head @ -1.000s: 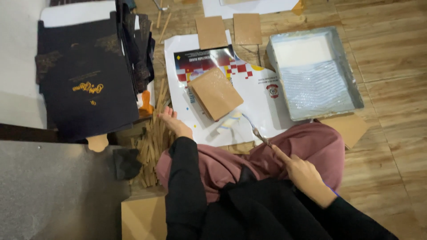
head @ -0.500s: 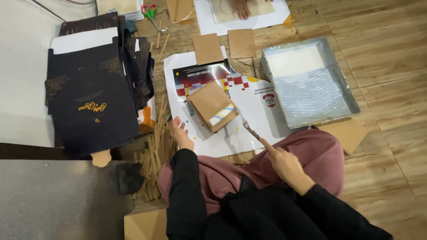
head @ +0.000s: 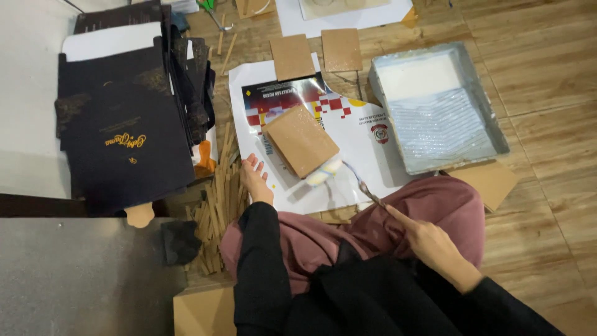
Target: Applying adhesive to cardboard pieces using a roller and assembling them into stacks or folded shapes.
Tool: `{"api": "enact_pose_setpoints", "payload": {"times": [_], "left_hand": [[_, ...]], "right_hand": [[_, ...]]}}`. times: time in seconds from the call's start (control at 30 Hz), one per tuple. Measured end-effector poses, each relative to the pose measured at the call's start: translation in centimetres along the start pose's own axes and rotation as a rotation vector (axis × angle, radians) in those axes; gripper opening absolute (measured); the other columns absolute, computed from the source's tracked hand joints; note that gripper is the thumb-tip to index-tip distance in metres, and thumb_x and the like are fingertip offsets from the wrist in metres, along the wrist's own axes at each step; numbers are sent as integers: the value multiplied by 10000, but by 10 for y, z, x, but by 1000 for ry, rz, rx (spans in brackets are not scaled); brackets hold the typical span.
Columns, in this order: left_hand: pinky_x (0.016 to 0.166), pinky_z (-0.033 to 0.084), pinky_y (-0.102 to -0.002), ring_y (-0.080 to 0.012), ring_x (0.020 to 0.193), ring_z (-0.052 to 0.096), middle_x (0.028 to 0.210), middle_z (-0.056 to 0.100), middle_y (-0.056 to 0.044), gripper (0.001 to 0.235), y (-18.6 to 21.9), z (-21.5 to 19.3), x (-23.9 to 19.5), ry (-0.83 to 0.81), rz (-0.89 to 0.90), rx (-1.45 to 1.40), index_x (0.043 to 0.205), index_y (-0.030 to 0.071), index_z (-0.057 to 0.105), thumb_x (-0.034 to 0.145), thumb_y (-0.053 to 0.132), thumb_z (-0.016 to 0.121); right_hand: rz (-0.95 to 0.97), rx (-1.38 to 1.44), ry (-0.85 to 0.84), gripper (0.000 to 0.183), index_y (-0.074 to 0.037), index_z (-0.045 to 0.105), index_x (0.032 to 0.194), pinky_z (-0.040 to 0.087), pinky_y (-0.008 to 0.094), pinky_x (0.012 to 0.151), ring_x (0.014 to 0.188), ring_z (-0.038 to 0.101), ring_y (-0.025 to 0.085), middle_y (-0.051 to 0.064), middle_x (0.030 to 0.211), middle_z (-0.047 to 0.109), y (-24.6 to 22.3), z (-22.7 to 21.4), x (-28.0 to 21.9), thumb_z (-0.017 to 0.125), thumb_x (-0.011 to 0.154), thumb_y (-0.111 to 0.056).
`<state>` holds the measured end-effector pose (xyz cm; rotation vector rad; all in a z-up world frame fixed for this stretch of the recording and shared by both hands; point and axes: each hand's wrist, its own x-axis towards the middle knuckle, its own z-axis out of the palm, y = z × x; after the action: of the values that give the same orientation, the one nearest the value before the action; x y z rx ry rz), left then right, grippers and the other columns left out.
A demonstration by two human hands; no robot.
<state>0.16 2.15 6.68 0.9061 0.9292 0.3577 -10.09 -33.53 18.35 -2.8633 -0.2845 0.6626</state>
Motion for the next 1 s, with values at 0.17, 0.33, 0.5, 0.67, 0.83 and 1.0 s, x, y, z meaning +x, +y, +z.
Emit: {"api": "enact_pose_setpoints", "payload": {"times": [0.17,0.33,0.5,0.67,0.83,1.0], "left_hand": [[895,355,-440,-232,1011,525,1111,525,-59,354,-16,-1,13,-16,-4,123,1139,139,554,873,353,459],[725,460,-361,-182,855,626,910,644,-3,293,-77,-11,60,-126,21,596,1018,167,609,788,342,564],[609,501,-252,-103,676,651,611,645,101,215,-102,-11,63,-310,85,1097,790,309,658,647,468,670],[615,486,-264,-147,659,625,607,638,28,166,-74,-6,37,-309,87,1078,809,220,677,675,318,667],[620,490,-252,-121,681,638,644,650,43,183,-65,-7,26,-315,82,1103,831,226,675,675,321,667],[645,490,-282,-179,738,633,701,661,-11,184,-52,-1,12,-324,83,1090,868,182,686,713,273,646]], "right_hand": [[81,92,-15,590,-517,292,1315,542,394,789,897,635,287,43,934,671,8,-6,-6,390,818,-216],[-2,-51,125,563,-465,319,1321,559,364,663,743,654,243,27,780,639,-2,4,31,402,817,-228],[-175,-288,206,752,-370,117,1418,563,363,606,630,657,248,59,672,599,-31,2,80,434,801,-79],[-141,-132,213,652,-359,271,1387,554,385,613,689,665,295,114,702,628,-55,-1,141,446,826,-77],[-126,-10,221,622,-389,340,1353,548,410,613,682,656,326,153,685,641,-55,4,164,435,826,-73],[-91,-35,180,618,-395,312,1360,547,438,654,729,652,339,175,735,644,-39,3,132,418,837,-82]]}}
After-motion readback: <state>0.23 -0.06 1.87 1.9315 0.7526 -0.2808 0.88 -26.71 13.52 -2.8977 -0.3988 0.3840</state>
